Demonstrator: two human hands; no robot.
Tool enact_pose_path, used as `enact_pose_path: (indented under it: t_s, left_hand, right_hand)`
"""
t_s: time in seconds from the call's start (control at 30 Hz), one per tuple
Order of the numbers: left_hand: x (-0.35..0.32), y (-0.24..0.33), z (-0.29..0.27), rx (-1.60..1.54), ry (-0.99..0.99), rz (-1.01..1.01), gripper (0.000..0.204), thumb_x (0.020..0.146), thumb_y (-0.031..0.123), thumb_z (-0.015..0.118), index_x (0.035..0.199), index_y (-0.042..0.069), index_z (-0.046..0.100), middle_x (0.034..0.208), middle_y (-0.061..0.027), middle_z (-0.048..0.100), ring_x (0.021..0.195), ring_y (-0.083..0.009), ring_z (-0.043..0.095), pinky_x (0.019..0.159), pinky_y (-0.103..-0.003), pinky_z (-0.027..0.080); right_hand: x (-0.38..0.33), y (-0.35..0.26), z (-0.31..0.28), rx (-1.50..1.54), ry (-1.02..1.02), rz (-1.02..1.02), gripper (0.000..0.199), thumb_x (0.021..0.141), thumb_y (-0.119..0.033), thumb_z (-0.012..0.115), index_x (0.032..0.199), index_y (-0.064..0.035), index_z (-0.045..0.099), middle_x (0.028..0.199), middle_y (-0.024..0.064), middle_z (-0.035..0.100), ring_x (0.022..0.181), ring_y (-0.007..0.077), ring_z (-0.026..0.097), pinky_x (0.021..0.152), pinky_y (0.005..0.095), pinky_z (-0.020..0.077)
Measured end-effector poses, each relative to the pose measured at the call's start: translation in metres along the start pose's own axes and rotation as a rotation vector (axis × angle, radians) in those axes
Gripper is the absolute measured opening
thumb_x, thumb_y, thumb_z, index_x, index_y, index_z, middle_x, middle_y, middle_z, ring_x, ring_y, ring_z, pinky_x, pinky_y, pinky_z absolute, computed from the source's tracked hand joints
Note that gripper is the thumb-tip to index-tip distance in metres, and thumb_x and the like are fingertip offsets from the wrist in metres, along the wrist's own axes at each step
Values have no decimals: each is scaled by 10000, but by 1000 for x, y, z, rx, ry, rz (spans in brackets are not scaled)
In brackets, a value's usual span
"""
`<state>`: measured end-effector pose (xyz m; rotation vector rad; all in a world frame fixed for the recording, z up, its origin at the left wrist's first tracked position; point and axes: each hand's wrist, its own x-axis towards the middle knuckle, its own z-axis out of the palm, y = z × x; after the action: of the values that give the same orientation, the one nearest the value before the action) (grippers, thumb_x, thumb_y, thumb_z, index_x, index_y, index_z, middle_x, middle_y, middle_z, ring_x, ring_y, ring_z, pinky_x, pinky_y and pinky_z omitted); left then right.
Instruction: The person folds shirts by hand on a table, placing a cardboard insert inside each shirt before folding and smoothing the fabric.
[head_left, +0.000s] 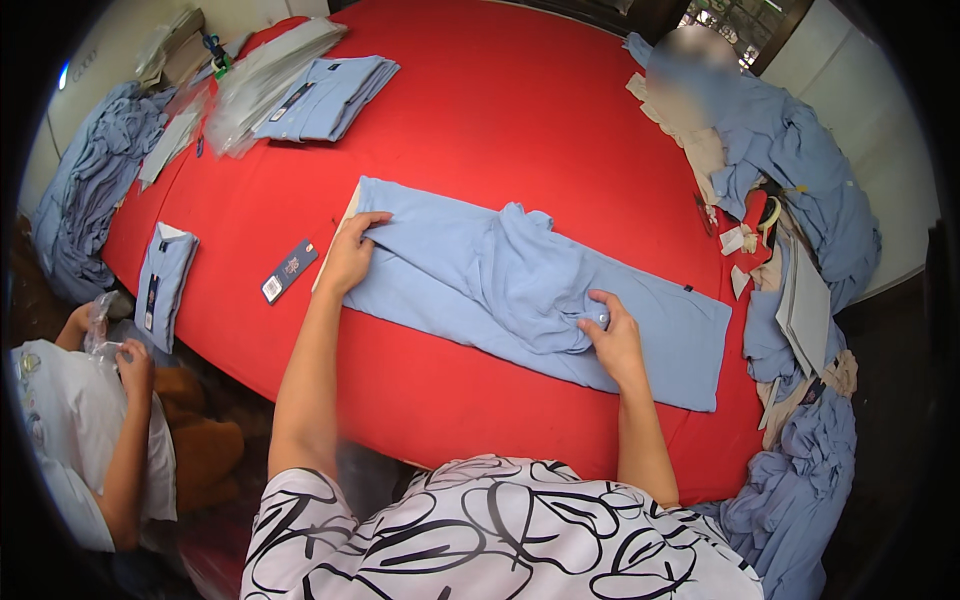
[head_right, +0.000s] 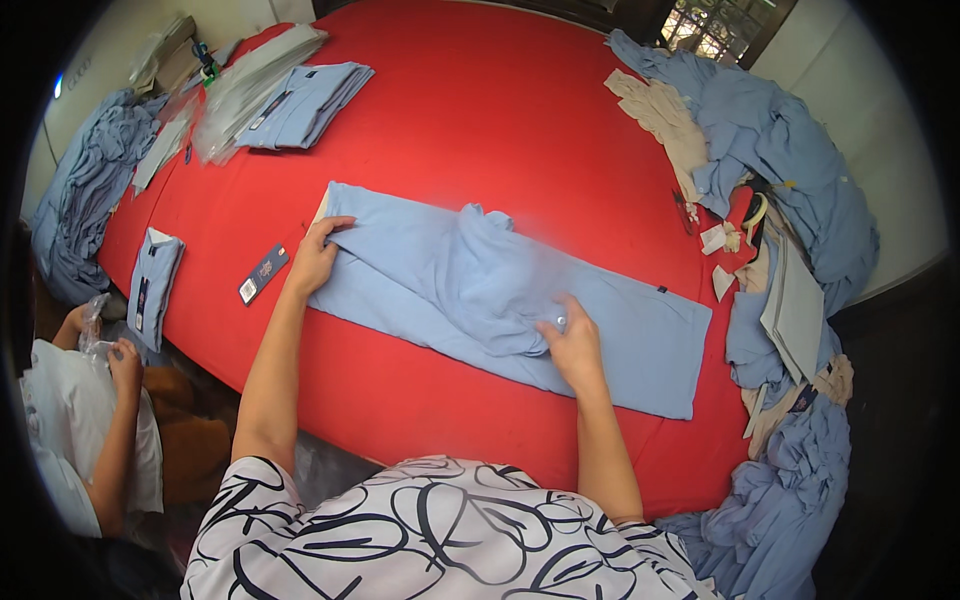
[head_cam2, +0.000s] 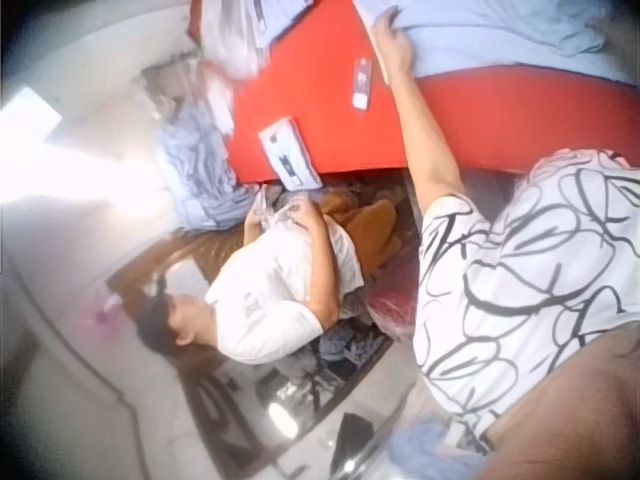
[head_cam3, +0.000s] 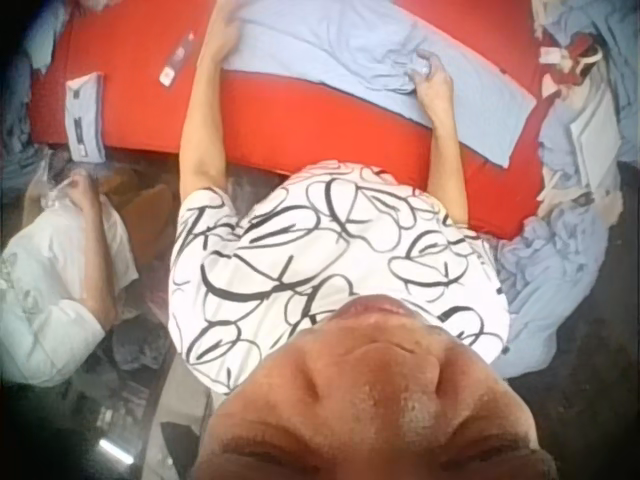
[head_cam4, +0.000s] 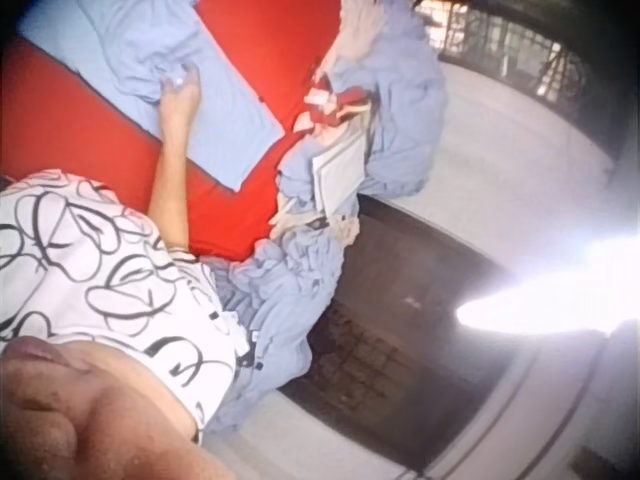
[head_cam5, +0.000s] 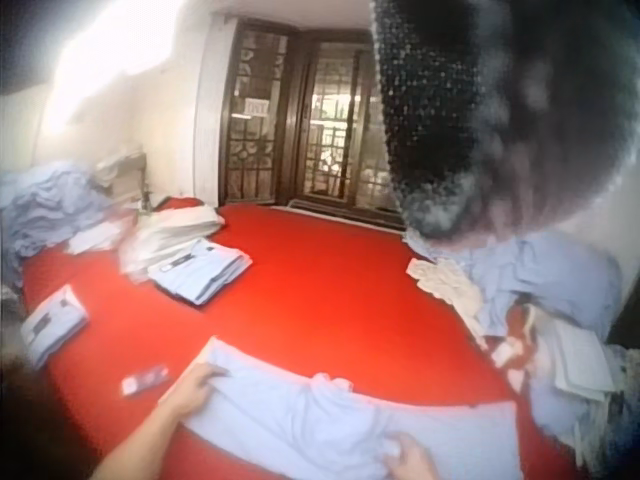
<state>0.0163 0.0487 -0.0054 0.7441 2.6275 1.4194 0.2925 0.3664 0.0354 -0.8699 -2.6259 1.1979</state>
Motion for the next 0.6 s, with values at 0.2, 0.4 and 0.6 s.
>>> enact_pose_path:
  t_s: [0.2, 0.4, 0.6]
  left_hand:
    - [2, -7, 4, -34, 108, 36, 415, 816, -116, 406, 1137, 26, 628, 1152, -119, 635, 1117, -262, 605, 1028, -347, 435]
    - [3, -2, 6, 11, 56, 51, 413, 790, -92, 414, 1130, 10, 625, 1168, -129, 632, 1165, -262, 584, 1020, -329, 426]
    - [15, 9, -10, -280, -106, -160, 351, 872, 118, 580, 1204, 25, 644, 1192, -136, 642, 1211, -296, 551, 1080, -375, 366]
  right_hand:
    - [-16, -1, -22, -129, 62, -159, 354, 819, -103, 723, 1151, -54, 612, 1037, 152, 598, 889, 331, 611, 797, 405, 497]
    - [-5, 14, -37, -98, 46, 32, 210, 866, -51, 647, 1076, -52, 638, 1078, 153, 587, 940, 347, 589, 853, 416, 496]
    - [43, 100, -85, -480, 558, -189, 262, 848, -11, 632, 1104, -57, 663, 1105, 141, 606, 1082, 337, 538, 940, 417, 454]
